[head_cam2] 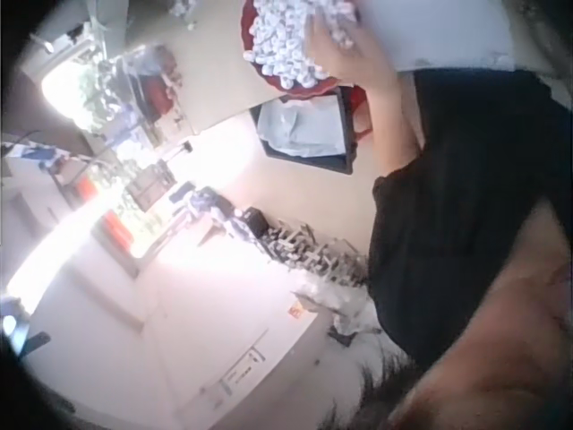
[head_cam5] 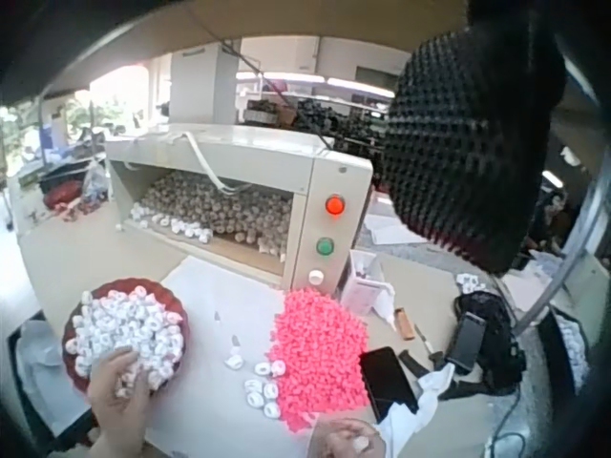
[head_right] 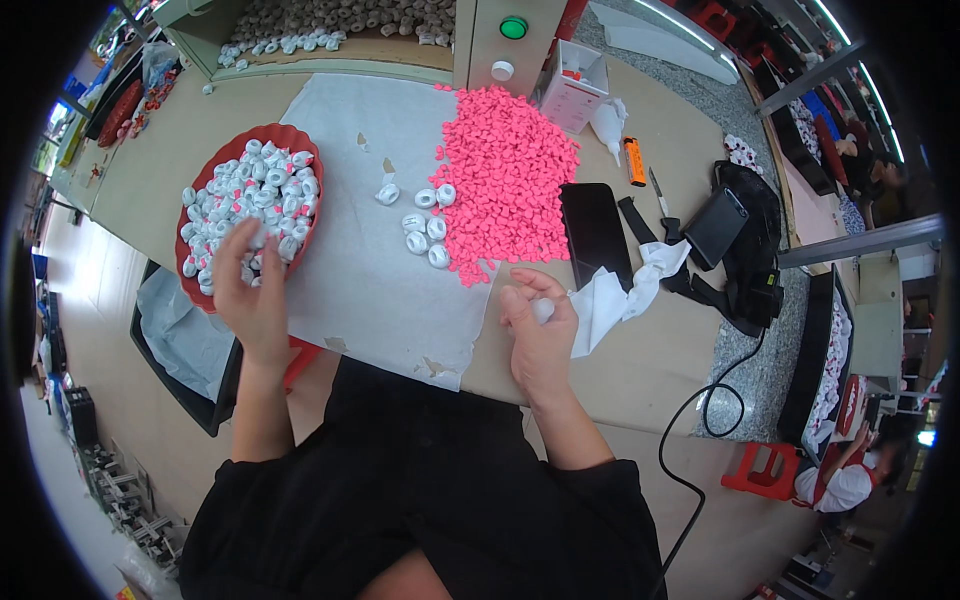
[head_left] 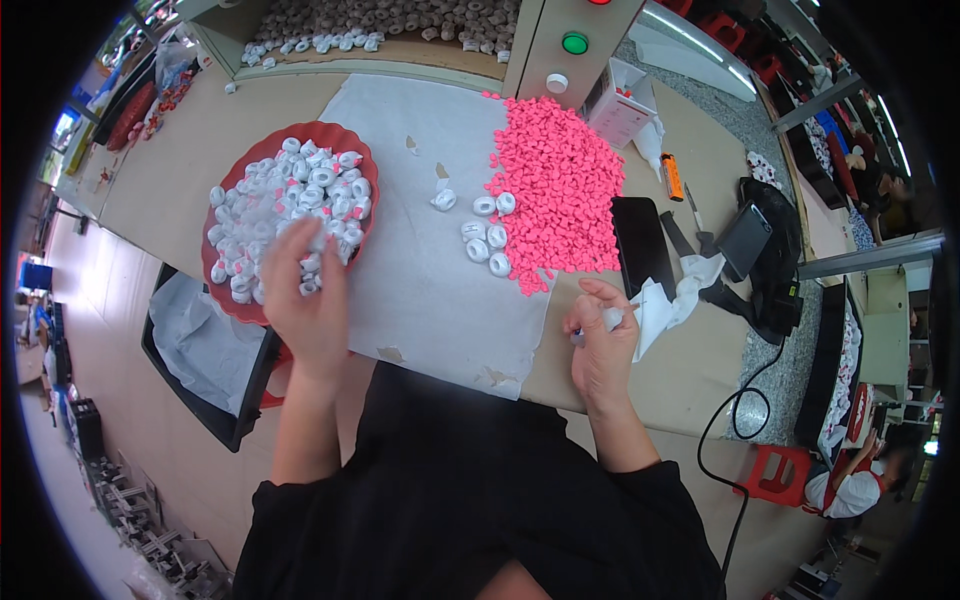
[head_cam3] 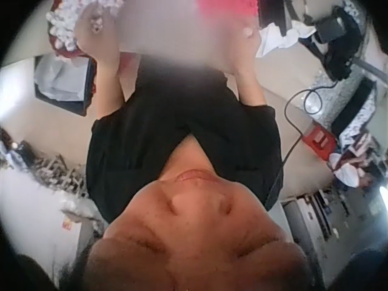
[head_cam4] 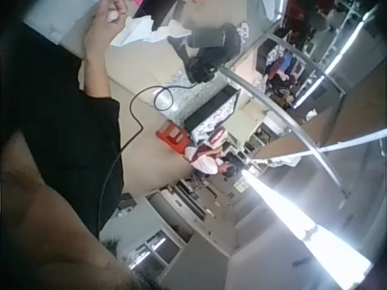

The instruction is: The person repeatedly picks up small white cylindrical objects and applies a small amount of adhesive from a white bottle to the top. They then press a small pink piece onto the adhesive and place the finished item into a red bowl. This process is repeated continuously throughout the clip.

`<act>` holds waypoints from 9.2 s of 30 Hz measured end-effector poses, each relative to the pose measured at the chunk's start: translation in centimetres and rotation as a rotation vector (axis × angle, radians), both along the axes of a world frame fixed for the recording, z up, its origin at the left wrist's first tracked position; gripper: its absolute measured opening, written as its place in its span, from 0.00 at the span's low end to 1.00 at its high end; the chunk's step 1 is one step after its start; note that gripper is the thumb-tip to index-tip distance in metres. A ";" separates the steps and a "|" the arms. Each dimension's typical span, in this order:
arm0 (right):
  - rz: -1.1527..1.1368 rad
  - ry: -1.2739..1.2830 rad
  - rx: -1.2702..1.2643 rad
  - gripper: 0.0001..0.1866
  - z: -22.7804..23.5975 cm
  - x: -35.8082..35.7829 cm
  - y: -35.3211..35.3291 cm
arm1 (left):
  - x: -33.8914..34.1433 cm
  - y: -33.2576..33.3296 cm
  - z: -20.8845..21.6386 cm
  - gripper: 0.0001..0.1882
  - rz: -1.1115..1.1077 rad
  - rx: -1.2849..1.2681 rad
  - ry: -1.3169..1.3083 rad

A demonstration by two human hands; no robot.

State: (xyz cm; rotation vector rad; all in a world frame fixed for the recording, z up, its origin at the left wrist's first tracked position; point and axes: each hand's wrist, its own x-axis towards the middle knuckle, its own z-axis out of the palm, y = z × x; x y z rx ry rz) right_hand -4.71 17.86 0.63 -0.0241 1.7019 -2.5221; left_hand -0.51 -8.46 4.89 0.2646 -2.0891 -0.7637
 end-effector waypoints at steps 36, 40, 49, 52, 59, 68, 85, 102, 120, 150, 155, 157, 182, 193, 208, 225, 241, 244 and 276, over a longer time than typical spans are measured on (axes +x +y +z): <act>0.035 0.530 0.287 0.12 0.0 0.8 0.1 | -0.3 9.2 -4.7 0.14 -0.904 1.216 -0.376; 0.041 0.557 0.320 0.12 -0.1 0.8 0.1 | -0.3 9.1 -4.7 0.14 -0.901 1.205 -0.391; 0.039 0.593 0.366 0.11 -0.1 0.8 0.0 | -0.4 9.0 -4.7 0.14 -0.907 1.208 -0.403; 0.036 0.588 0.373 0.11 0.0 0.8 -0.1 | -0.4 8.9 -4.8 0.14 -0.911 1.211 -0.402; 0.032 0.595 0.394 0.12 0.1 0.8 -0.1 | -0.4 9.0 -4.8 0.13 -0.905 1.196 -0.401; -0.023 0.717 0.500 0.14 0.0 0.6 -0.2 | -0.4 9.1 -4.7 0.14 -0.904 1.222 -0.400; -0.054 0.727 0.504 0.14 0.0 0.6 -0.1 | -0.5 9.0 -5.1 0.14 -0.879 1.239 -0.420; -0.009 0.670 0.444 0.14 0.0 0.8 -0.2 | -0.5 9.1 -5.1 0.14 -0.898 1.178 -0.410; -0.033 0.360 -0.005 0.09 0.1 0.3 0.1 | -0.4 8.9 -4.7 0.14 -0.887 1.199 -0.439; 0.386 0.487 0.820 0.13 2.2 -5.4 2.9 | 0.4 8.6 -5.1 0.13 -0.915 1.247 -0.462; 0.476 0.819 1.096 0.10 2.8 -6.0 1.6 | 0.4 8.5 -5.1 0.13 -0.915 1.272 -0.453; 0.469 0.889 1.154 0.12 2.5 -6.1 1.4 | 0.4 8.5 -5.1 0.13 -0.927 1.268 -0.446; 0.382 0.154 0.504 0.04 3.1 -1.7 0.3 | 0.4 8.4 -5.1 0.13 -0.992 1.279 -0.356; 0.376 -0.090 0.239 0.08 1.3 0.0 -1.6 | 0.7 8.5 -5.1 0.14 -0.990 1.111 -0.468; 0.337 0.005 0.454 0.08 1.7 0.4 -2.2 | 0.9 8.5 -5.0 0.13 -0.966 1.081 -0.466; 0.249 0.471 0.508 0.06 0.1 1.0 -2.3 | 0.6 9.1 -4.7 0.10 -0.866 1.246 -0.439; 0.195 0.359 0.492 0.05 -0.4 1.0 -2.5 | 0.3 9.3 -4.5 0.11 -0.865 1.322 -0.435; 0.249 0.006 0.297 0.06 0.9 0.8 -2.3 | 0.2 9.1 -4.7 0.13 -0.868 1.365 -0.469; 0.258 0.219 0.398 0.05 -0.8 0.8 -2.2 | -0.1 9.0 -4.6 0.14 -0.925 1.324 -0.481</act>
